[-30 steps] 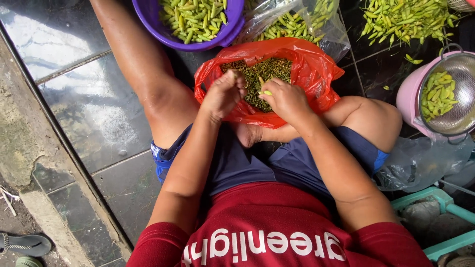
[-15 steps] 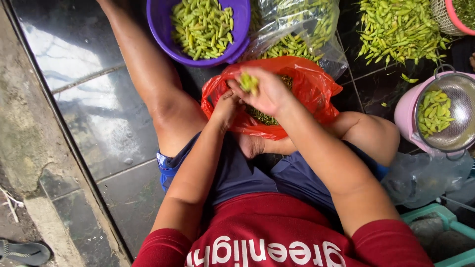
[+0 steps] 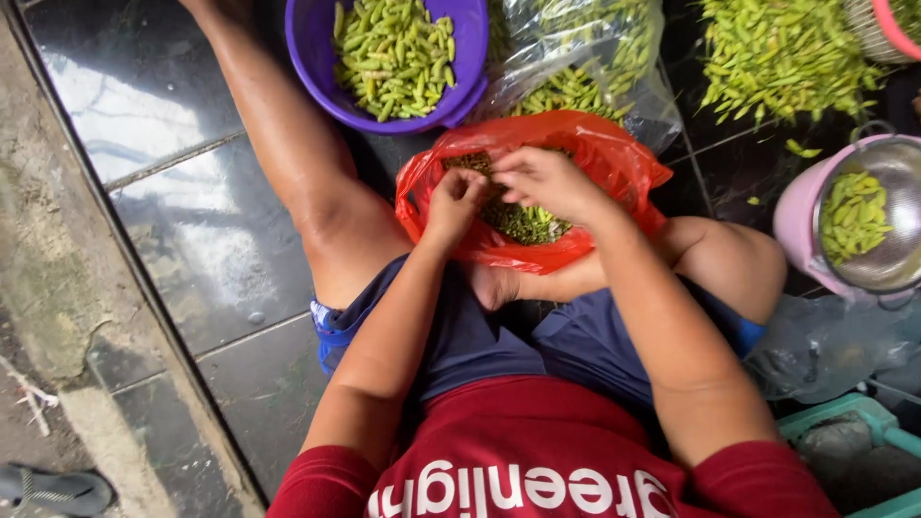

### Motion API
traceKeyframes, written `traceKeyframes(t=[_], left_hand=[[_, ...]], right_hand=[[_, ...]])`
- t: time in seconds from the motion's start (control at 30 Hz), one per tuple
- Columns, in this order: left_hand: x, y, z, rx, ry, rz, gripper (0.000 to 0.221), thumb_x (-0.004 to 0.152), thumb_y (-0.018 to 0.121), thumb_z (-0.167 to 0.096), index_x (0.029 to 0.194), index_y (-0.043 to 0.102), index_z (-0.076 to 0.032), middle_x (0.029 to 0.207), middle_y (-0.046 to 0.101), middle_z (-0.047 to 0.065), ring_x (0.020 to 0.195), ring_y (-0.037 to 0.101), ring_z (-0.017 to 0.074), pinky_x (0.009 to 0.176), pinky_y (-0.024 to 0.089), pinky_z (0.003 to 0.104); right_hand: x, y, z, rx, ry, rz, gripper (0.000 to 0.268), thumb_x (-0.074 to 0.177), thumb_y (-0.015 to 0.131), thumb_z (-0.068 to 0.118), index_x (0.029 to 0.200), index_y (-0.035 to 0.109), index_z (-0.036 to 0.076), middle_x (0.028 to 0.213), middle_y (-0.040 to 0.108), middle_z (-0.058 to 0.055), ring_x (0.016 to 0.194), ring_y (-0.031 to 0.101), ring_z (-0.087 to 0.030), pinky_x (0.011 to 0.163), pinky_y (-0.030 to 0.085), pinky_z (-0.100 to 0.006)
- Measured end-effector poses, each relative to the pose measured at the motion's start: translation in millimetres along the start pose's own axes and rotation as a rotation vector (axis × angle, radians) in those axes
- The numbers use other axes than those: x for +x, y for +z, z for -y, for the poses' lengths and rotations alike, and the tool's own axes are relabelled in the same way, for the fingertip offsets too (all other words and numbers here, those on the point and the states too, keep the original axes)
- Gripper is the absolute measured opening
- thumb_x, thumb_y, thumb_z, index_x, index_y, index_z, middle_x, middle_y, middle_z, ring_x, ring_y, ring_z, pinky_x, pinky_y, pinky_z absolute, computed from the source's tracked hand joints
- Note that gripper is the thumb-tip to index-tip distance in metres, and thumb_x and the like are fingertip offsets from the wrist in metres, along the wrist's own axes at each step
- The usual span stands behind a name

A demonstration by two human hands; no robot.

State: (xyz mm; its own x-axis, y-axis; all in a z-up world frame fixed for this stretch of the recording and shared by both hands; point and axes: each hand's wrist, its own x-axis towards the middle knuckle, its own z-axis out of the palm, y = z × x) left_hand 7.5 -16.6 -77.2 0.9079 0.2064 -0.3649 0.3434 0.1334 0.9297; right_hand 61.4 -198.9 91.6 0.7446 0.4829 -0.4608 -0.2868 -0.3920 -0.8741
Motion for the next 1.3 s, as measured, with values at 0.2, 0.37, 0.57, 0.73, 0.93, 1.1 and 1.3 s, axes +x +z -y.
traceKeyframes(t=[0.2,0.37,0.57,0.73,0.93,1.1,1.3], left_hand=[[-29.6,-2.5,-48.7,0.638,0.172,0.080,0.019,0.097,0.068,-0.040,0.108,0.068,-0.023,0.097,0.075,0.003,0.100,0.073,0.0285,0.088,0.058,0.043],[-34.0,-4.5,-50.3,0.695,0.268,0.082,0.019,0.097,0.068,-0.036,0.109,0.069,-0.022,0.098,0.070,0.007,0.102,0.070,0.0335,0.090,0.056,0.047],[-40.7,0.5,-61.6,0.707,0.288,0.098,0.017,0.097,0.069,-0.031,0.109,0.069,-0.018,0.096,0.069,0.010,0.100,0.070,0.0356,0.088,0.056,0.049],[-40.7,0.5,-60.1,0.707,0.271,0.077,0.020,0.096,0.070,-0.035,0.110,0.070,-0.021,0.097,0.071,0.007,0.102,0.070,0.0322,0.090,0.056,0.047],[-35.0,-1.1,-57.0,0.564,0.133,0.151,0.031,0.094,0.073,-0.047,0.116,0.071,-0.024,0.104,0.075,0.006,0.109,0.070,0.0291,0.097,0.054,0.045],[-34.1,2.7,-39.9,0.162,0.131,0.166,0.016,0.091,0.082,-0.026,0.100,0.077,-0.013,0.086,0.073,0.002,0.090,0.067,0.0135,0.088,0.054,0.032],[-44.8,5.3,-60.5,-0.064,0.050,0.277,0.012,0.097,0.075,-0.017,0.094,0.073,-0.006,0.071,0.061,-0.001,0.072,0.052,0.0074,0.073,0.047,0.022]], right_hand=[[15.0,-22.2,-124.7,-0.900,0.052,-0.339,0.018,0.097,0.064,0.037,0.112,0.075,0.033,0.104,0.074,0.003,0.101,0.073,-0.026,0.088,0.059,-0.046],[35.6,14.4,-148.4,-1.077,-0.076,-0.515,0.023,0.097,0.064,0.051,0.104,0.079,0.035,0.105,0.066,0.002,0.109,0.059,-0.024,0.091,0.052,-0.043],[55.6,28.6,-134.6,-0.955,0.170,-0.449,0.032,0.090,0.064,0.060,0.108,0.075,0.036,0.113,0.059,0.003,0.121,0.045,-0.024,0.099,0.042,-0.047],[39.4,31.6,-116.6,-0.872,0.142,-0.403,0.035,0.090,0.060,0.065,0.109,0.070,0.037,0.116,0.061,0.006,0.123,0.047,-0.024,0.098,0.041,-0.049],[9.9,36.5,-93.8,-0.774,-0.212,-0.496,0.019,0.089,0.074,0.036,0.104,0.069,0.025,0.092,0.072,0.010,0.099,0.065,-0.016,0.088,0.046,-0.040],[-15.9,34.6,-72.7,-0.558,-0.272,-0.441,0.017,0.092,0.075,0.021,0.108,0.074,0.015,0.094,0.074,-0.004,0.095,0.070,-0.025,0.081,0.057,-0.039],[-6.1,33.4,-109.0,0.312,-0.100,-0.311,0.020,0.100,0.068,0.018,0.119,0.069,0.010,0.101,0.074,-0.003,0.086,0.068,-0.007,0.078,0.056,-0.021]])
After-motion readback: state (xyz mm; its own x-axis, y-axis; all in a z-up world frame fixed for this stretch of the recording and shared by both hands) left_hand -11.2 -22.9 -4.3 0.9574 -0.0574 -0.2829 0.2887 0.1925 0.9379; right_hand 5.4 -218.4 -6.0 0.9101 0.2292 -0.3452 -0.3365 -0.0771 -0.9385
